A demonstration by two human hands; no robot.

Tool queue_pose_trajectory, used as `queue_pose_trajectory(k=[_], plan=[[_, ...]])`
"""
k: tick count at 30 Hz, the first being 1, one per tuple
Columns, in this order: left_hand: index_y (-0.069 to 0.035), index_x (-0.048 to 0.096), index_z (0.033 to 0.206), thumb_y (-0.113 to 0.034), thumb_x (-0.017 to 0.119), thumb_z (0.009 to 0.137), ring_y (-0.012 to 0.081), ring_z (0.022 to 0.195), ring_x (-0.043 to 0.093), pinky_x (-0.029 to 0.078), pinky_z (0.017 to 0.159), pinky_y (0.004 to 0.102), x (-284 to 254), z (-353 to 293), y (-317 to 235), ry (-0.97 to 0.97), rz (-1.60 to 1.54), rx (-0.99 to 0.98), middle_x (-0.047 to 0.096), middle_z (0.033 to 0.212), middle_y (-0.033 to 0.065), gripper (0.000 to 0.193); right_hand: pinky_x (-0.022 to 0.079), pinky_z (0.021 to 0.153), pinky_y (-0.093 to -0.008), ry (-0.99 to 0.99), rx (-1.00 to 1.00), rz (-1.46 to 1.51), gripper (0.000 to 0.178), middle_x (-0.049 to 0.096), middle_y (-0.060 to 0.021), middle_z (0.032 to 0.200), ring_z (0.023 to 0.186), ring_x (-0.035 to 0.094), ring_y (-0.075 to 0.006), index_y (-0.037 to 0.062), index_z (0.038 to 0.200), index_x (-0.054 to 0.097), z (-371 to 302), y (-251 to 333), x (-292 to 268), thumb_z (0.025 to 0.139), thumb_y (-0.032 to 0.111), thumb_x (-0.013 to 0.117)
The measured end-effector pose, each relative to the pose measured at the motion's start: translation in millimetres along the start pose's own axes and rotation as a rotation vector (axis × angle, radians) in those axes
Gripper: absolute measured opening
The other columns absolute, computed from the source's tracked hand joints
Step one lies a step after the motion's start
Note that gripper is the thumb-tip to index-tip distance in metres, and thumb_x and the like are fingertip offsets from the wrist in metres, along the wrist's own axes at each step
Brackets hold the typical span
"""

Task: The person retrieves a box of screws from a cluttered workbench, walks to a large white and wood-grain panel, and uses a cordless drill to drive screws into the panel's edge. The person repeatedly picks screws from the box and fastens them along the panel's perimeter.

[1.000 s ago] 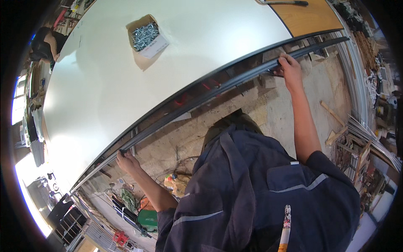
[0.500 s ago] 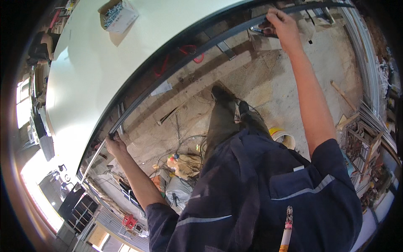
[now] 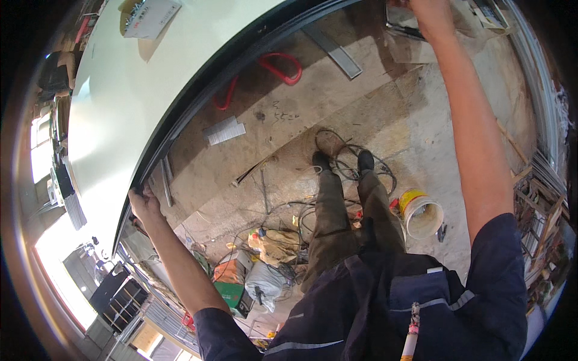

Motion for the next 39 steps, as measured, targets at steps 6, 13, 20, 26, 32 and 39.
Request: queue_pose_trajectory(k=[6, 13, 20, 26, 32, 39], plan=[[0.019, 0.052, 0.120, -0.008, 0.042, 0.105, 0.0357, 0.120, 0.060, 0.053, 0.111, 0.0444, 15.8, -12.0, -15.1, 0.164, 0.493, 0.209, 0.060, 0.126, 0.0284, 0.032, 0.055, 0.064, -0.0292, -0.266, -0.268, -0.113, 0.033, 0.067, -0.0062, 0.095, 0.080, 0.066, -0.0147, 0.0002, 0.123, 0.061, -4.1, 7.7, -0.1, 0.097, 0.020, 0.066], [0.018, 0.053, 0.119, -0.005, 0.040, 0.107, 0.0294, 0.118, 0.058, 0.050, 0.114, 0.0380, -2.2, -5.2, -35.9, 0.305, 0.936, 0.333, 0.058, 0.126, 0.0255, 0.029, 0.055, 0.070, -0.0299, -0.211, -0.155, 0.265, 0.043, 0.066, -0.0066, 0.098, 0.084, 0.066, -0.0160, -0.0013, 0.131, 0.056, 6.1, -22.5, -2.0, 0.094, 0.017, 0.070], [0.020, 0.054, 0.115, -0.002, 0.044, 0.105, 0.0305, 0.117, 0.059, 0.050, 0.114, 0.0366, 31.3, -35.2, -43.4, 0.201, 0.723, 0.166, 0.059, 0.121, 0.0262, 0.026, 0.053, 0.068, -0.0322, -0.146, -0.211, 0.346, 0.016, 0.066, -0.0041, 0.090, 0.077, 0.064, -0.0165, 0.0024, 0.107, 0.065, 14.8, -26.6, 5.1, 0.097, 0.014, 0.068], [0.020, 0.054, 0.110, 0.001, 0.047, 0.102, 0.0314, 0.110, 0.061, 0.055, 0.111, 0.0384, 9.5, -24.6, -49.2, 0.228, 0.675, 0.205, 0.060, 0.116, 0.0263, 0.023, 0.052, 0.067, -0.0313, -0.202, -0.295, 0.267, 0.013, 0.065, -0.0009, 0.085, 0.073, 0.062, -0.0143, 0.0036, 0.100, 0.067, 11.0, -26.9, 17.8, 0.096, 0.016, 0.069], [0.020, 0.054, 0.110, 0.000, 0.051, 0.097, 0.0348, 0.112, 0.061, 0.055, 0.111, 0.0419, -4.0, -0.7, -56.9, 0.192, 0.745, 0.243, 0.061, 0.114, 0.0270, 0.023, 0.052, 0.066, -0.0296, -0.116, -0.359, 0.281, 0.020, 0.066, -0.0040, 0.085, 0.072, 0.062, -0.0136, 0.0012, 0.104, 0.066, -11.7, -8.1, 27.0, 0.095, 0.018, 0.070], [0.005, 0.062, 0.118, -0.019, 0.052, 0.106, 0.0273, 0.106, 0.067, 0.058, 0.094, 0.0397, 72.0, -119.8, -20.9, 0.168, 0.606, 0.166, 0.069, 0.109, 0.0176, 0.029, 0.050, 0.063, -0.0295, -0.174, -0.237, 0.190, 0.022, 0.065, -0.0057, 0.078, 0.065, 0.064, -0.0157, -0.0039, 0.104, 0.063, -10.1, -2.4, 20.9, 0.094, 0.015, 0.069]])
Point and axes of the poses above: each hand's wrist, its own z-axis towards the middle knuckle, its own x-axis out of the palm, y = z × x, the point moved 5 cm from there along z, towards the middle knuckle
